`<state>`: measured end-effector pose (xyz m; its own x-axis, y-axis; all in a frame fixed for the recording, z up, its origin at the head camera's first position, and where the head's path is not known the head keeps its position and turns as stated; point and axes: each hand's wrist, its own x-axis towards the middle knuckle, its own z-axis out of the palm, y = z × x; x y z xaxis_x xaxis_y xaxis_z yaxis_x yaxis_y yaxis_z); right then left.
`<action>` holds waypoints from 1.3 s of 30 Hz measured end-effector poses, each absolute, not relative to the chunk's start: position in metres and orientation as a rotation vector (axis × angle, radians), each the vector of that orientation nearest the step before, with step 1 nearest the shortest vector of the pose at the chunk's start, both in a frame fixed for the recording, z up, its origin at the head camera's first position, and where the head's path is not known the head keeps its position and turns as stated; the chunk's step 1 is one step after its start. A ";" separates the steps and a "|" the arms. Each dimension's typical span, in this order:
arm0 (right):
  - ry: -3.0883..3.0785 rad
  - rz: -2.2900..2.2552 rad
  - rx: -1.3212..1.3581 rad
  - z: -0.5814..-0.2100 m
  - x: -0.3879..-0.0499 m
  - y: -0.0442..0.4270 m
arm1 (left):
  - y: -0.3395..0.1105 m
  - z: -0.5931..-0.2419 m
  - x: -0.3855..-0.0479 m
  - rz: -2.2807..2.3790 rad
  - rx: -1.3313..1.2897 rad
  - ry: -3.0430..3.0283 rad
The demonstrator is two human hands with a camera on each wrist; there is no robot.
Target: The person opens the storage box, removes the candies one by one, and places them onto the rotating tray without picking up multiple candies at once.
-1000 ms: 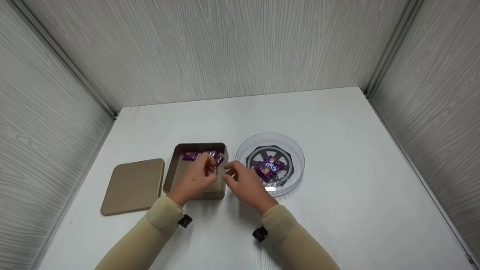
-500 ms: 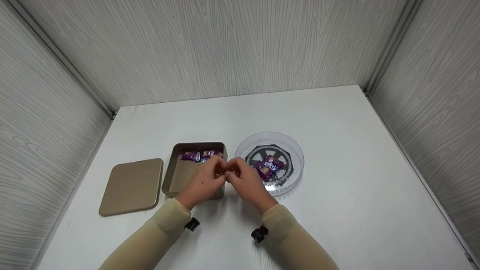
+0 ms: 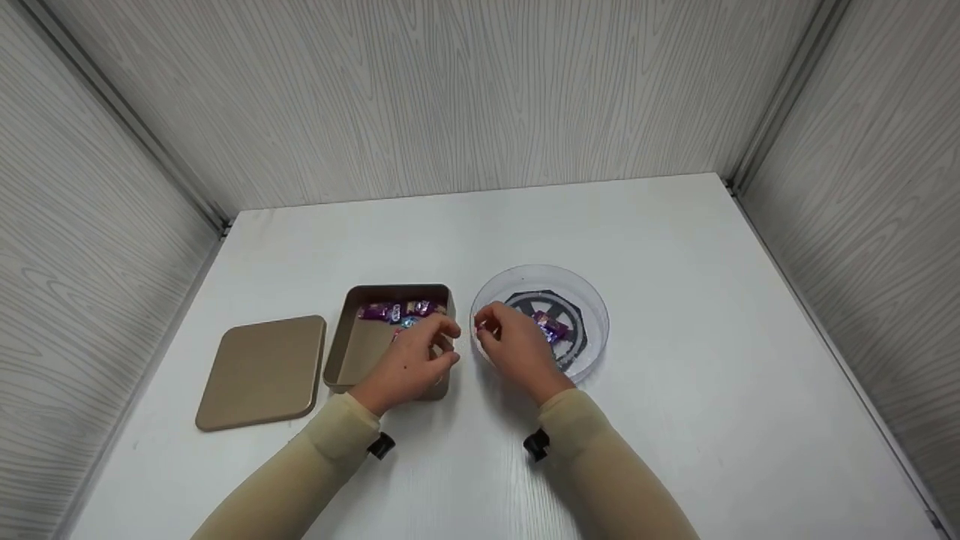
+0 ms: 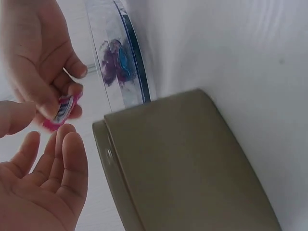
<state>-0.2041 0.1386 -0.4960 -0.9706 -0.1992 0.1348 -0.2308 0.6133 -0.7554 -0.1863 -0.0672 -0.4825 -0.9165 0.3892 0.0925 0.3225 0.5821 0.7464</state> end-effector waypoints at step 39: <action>-2.889 0.992 0.235 -0.499 -0.219 0.175 | -0.125 -0.521 -0.225 0.382 0.260 3.059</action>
<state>-0.2189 0.1750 -0.4990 -0.9852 -0.1193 0.1231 -0.1697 0.7790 -0.6037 -0.2250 -0.1251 -0.5211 -0.9847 0.1723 -0.0268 0.1604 0.9554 0.2480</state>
